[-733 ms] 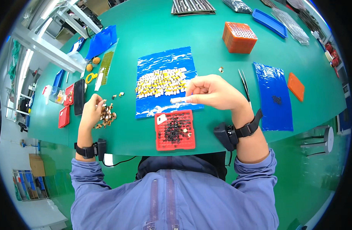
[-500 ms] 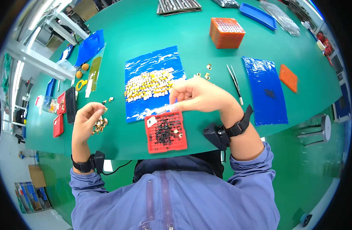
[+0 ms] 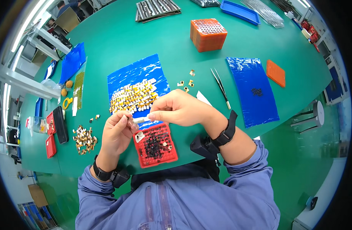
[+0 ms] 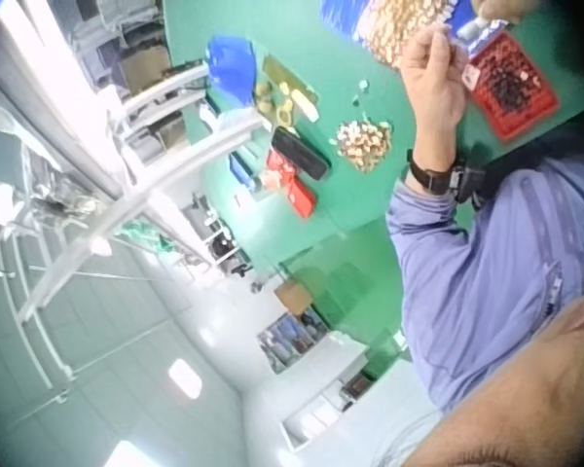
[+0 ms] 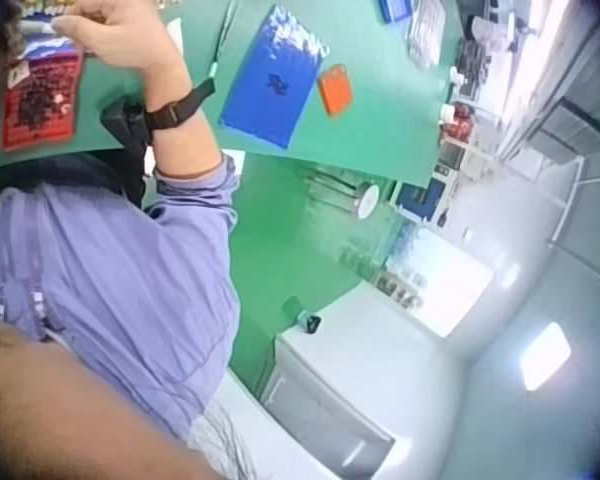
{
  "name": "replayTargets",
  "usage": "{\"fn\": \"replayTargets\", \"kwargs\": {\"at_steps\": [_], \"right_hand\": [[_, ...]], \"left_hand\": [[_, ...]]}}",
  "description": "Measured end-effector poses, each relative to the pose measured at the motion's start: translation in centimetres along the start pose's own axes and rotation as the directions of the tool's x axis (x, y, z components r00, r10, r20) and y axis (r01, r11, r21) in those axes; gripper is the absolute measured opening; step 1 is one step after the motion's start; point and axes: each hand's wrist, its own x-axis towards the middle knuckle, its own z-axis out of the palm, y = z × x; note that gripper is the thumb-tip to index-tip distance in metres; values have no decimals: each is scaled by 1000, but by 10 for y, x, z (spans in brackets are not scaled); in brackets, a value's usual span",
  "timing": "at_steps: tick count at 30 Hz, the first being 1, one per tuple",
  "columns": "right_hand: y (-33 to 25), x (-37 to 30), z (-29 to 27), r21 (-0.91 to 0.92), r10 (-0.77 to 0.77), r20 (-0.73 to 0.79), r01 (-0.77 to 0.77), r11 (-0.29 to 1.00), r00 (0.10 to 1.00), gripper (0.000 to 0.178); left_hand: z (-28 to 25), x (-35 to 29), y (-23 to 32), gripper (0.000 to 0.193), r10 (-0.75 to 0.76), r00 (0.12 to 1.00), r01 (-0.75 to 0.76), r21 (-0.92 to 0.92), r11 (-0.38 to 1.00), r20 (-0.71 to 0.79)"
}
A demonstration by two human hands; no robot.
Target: The person repeatedly picks up small electronic components from a red tray and a blue sheet, then uses a white cylindrical tool to apply a substance to the components. The person places the treated components back onto the blue sheet. The task involves repetitive handling of small parts in a workshop setting.
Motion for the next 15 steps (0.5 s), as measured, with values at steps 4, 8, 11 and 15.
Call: {"fn": "replayTargets", "kwargs": {"at_steps": [4,8,11,15], "right_hand": [[2,1,3,-19,9,13,-9,1000,1000,19],[0,0,4,8,1,3,-1,1000,1000,17],[3,1,3,2,-41,-2,41,999,999,15],[3,2,3,20,-56,0,56,998,998,14]], "left_hand": [[-3,1,-3,13,-20,996,24,-48,999,87],[3,1,-5,9,-32,989,42,-71,997,141],[3,2,-6,13,-42,983,54,-65,996,180],[-3,4,-10,9,-27,972,57,-122,991,234]]}}
